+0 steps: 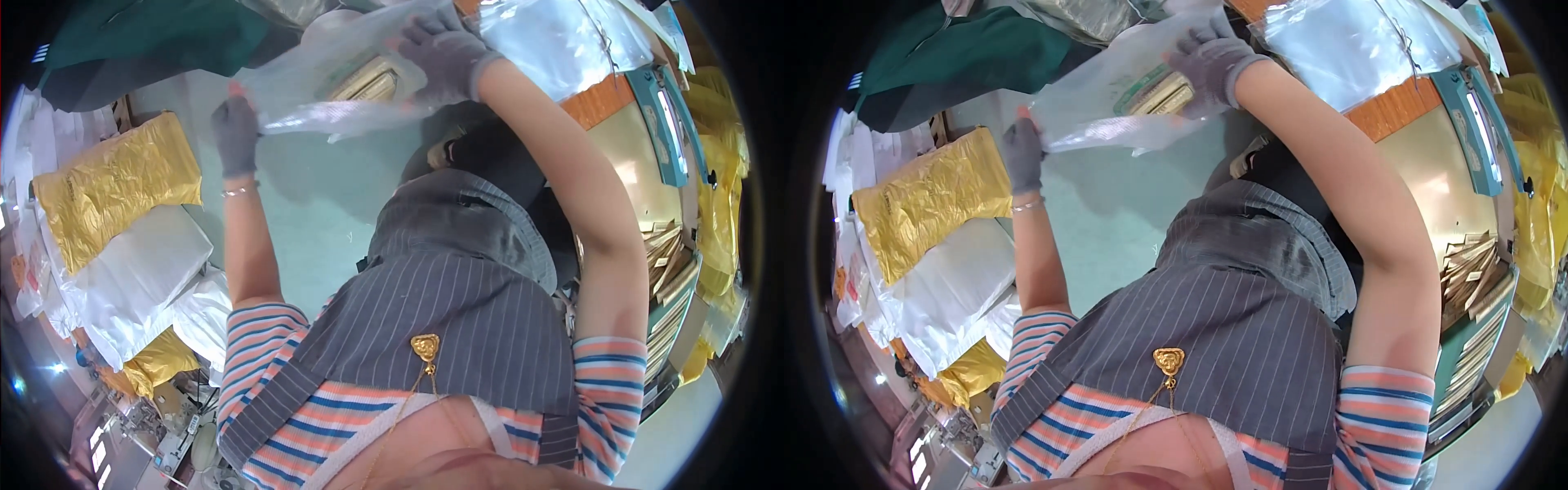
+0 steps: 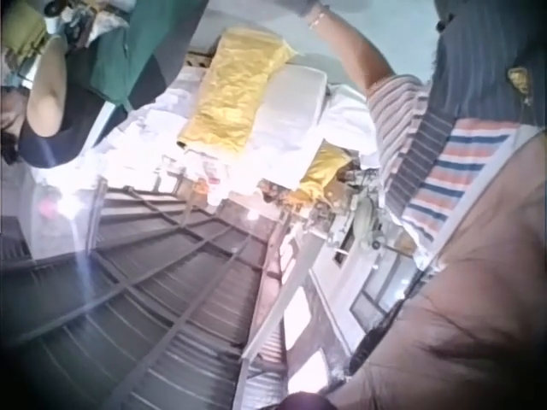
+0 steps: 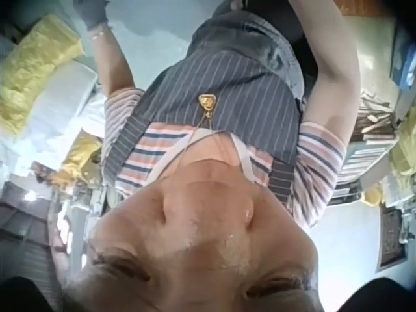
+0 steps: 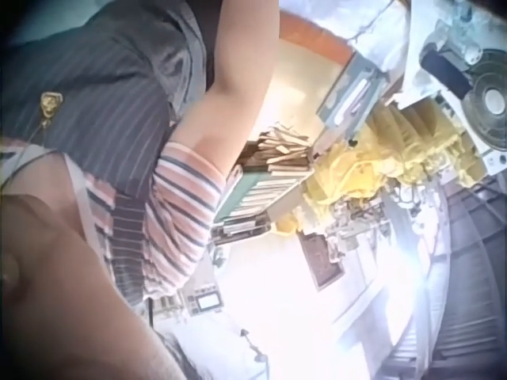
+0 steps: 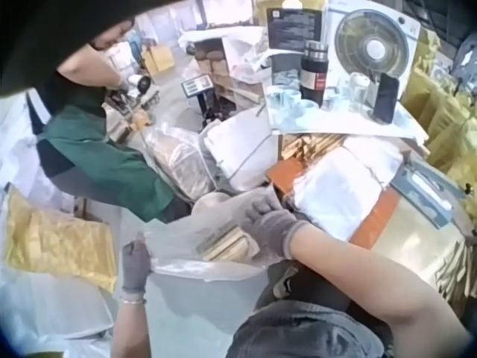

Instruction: Gathering bundles of wooden sticks, placing them into plastic bags, and sealing the bags using a heat sealer.

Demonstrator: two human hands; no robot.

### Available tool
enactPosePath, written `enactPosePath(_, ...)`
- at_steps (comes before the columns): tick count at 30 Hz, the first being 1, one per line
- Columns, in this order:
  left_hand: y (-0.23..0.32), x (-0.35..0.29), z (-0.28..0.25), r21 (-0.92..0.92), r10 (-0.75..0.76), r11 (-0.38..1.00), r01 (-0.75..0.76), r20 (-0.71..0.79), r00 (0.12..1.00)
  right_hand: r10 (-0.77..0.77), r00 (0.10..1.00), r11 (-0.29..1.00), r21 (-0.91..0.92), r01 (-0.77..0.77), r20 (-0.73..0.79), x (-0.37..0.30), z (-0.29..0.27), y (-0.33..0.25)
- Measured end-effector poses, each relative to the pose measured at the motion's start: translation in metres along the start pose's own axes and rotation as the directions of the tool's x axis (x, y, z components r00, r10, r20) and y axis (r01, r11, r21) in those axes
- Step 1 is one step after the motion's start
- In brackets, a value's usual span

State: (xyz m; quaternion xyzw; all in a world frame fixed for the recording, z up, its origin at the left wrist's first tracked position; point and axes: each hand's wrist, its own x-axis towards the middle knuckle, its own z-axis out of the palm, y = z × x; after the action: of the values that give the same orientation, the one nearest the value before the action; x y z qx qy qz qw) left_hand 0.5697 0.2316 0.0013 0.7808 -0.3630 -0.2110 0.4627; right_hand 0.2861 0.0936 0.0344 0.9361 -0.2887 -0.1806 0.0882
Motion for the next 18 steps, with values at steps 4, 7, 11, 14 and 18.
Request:
enactPosePath(4, 0.019, 0.047, 0.008, 0.017, -0.109, 0.994, 0.108, 0.154, 0.982, -0.071, 0.997, 0.902, 0.429, 0.057, 0.018, -0.011, 0.008, 0.012)
enactPosePath(7, 0.03, 0.082, 0.026, 0.05, 0.119, 0.991, -0.127, 0.133, 0.984, 0.103, 0.994, 0.924, 0.364, -0.113, 0.047, -0.003, 0.011, 0.035)
enactPosePath(11, 0.059, 0.127, 0.034, 0.162, 0.386, 0.904, -0.396, 0.086, 0.918, 0.112, 0.828, 0.992, 0.11, -0.062, -0.549, -0.003, 0.003, 0.044)
enactPosePath(14, 0.076, 0.119, 0.048, -0.033, 0.279, 0.96, -0.277, 0.088, 0.956, 0.129, 0.785, 0.991, 0.116, -0.073, -0.606, -0.011, -0.001, 0.038)
enactPosePath(18, 0.037, 0.099, 0.065, -0.105, 0.177, 0.98, -0.171, 0.051, 0.983, 0.067, 0.782, 0.995, 0.101, -0.005, -0.619, -0.006, 0.03, 0.025)
